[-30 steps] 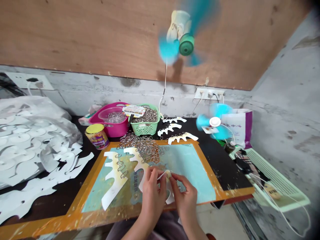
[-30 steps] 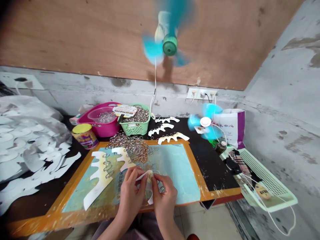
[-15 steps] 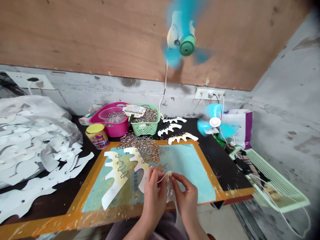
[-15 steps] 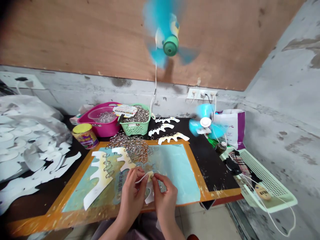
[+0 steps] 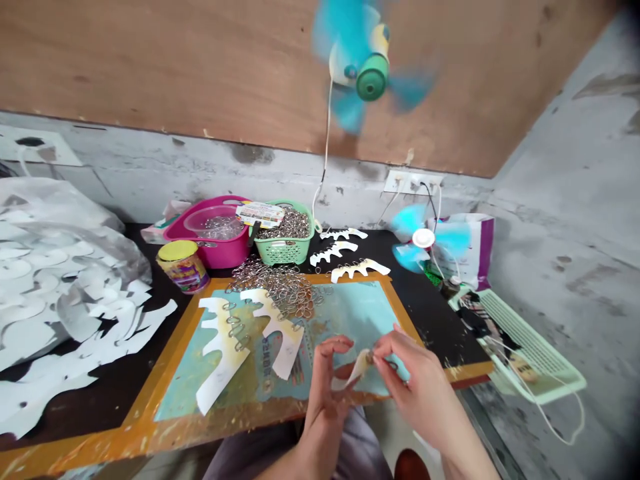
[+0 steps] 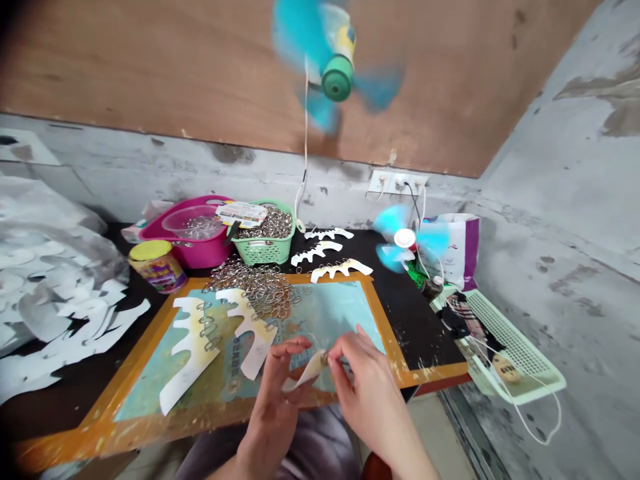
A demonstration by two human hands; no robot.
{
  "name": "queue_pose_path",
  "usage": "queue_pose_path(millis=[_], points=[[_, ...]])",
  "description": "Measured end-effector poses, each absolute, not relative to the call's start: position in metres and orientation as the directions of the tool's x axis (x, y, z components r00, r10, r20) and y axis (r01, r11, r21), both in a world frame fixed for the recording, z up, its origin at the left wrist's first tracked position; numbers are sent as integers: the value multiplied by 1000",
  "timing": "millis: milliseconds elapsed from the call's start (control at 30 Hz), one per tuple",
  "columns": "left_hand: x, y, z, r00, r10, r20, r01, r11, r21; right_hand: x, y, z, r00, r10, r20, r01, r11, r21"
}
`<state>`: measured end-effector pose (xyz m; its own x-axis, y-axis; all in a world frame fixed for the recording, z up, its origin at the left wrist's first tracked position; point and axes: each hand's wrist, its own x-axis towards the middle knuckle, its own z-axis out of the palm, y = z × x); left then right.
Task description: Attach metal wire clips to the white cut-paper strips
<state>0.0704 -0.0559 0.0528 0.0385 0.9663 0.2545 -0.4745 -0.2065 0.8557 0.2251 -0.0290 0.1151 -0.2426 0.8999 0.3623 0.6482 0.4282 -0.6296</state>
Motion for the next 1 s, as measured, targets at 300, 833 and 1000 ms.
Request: queue_pose_path(millis=[300,833,1000], points=[[28,-40,2,40,951,307,421,-294,858,192,13,21,-501,832,240,691,551,-469],[14,8,10,387,899,205,565,-407,717,197,-8,-2,-478,833,280,624,546,-559],[4,10,15,492,853,174,541,-456,707,198,-10,-3,-522,795,308,659,605,-446]])
